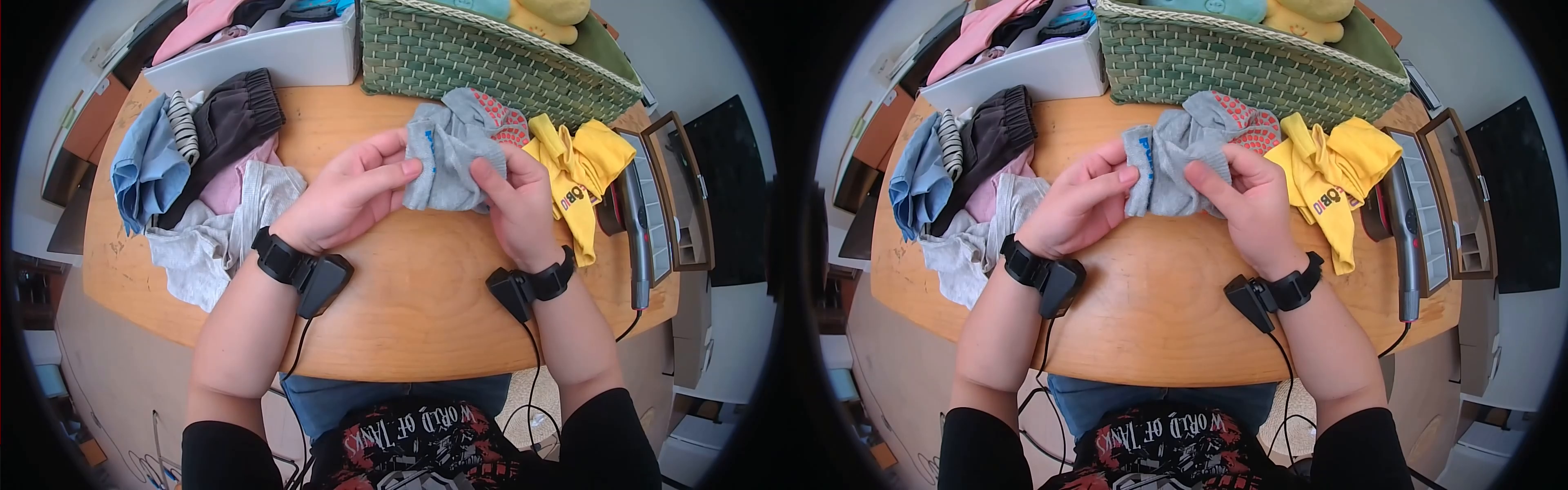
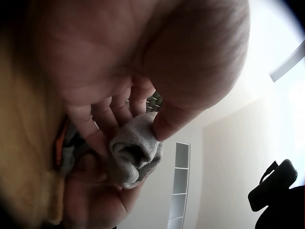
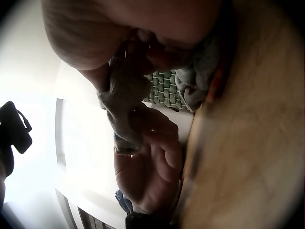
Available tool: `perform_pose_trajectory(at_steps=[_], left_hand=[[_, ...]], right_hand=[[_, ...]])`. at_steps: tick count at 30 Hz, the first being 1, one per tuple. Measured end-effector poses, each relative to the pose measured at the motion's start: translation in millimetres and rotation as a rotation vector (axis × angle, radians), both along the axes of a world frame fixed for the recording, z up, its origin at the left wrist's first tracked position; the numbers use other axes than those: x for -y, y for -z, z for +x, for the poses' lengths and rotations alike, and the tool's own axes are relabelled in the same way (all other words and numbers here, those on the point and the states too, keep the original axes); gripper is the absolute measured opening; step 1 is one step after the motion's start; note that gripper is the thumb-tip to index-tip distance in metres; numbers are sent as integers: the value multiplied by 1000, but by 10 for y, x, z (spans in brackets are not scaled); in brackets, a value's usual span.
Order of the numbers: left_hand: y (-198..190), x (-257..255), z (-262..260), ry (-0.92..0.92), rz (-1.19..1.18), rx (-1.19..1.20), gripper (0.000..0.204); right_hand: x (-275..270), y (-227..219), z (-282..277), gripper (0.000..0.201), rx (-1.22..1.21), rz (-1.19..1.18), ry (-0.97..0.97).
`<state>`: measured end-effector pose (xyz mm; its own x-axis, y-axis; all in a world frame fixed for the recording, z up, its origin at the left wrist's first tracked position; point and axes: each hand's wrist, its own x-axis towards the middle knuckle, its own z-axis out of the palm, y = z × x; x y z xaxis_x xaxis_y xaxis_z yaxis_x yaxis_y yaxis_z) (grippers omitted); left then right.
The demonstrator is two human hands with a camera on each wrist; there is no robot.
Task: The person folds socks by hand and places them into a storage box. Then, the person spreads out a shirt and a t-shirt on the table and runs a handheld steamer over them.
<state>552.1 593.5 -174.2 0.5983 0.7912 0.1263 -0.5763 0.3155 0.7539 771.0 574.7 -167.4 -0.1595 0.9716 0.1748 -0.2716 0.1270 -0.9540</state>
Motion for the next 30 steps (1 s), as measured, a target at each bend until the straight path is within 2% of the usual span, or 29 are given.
perform_pose_trajectory(at_steps=[6,8,16,18,20,23,27,28,30], left_hand=[[-34,2,-13,42,-9,31,41],[-23,-5,-40,3,-26,-87,38],[-11,-35,-61,-115,-75,-167,31],[-2,-35,-58,-131,-97,-179,30],[20,-42,-50,-195,-24,-329,28],[-61,2,7,-258,18,-402,25],[-67,-20,-73,-181,88,-367,22],[-98,-10,-91,-115,95,-361,22],[-139,24,-103,-47,97,-355,22]], right_hand=[[-38,54,28,20,-15,-1,44],[-48,53,39,21,-19,-6,59],[-23,-26,-18,25,-72,15,72],[22,-124,-127,27,48,68,176],[18,-110,-98,24,108,101,174],[-25,-16,91,21,158,137,148],[-43,-10,254,28,206,173,146],[-72,-6,271,28,206,172,146],[-133,6,288,31,22,191,88]])
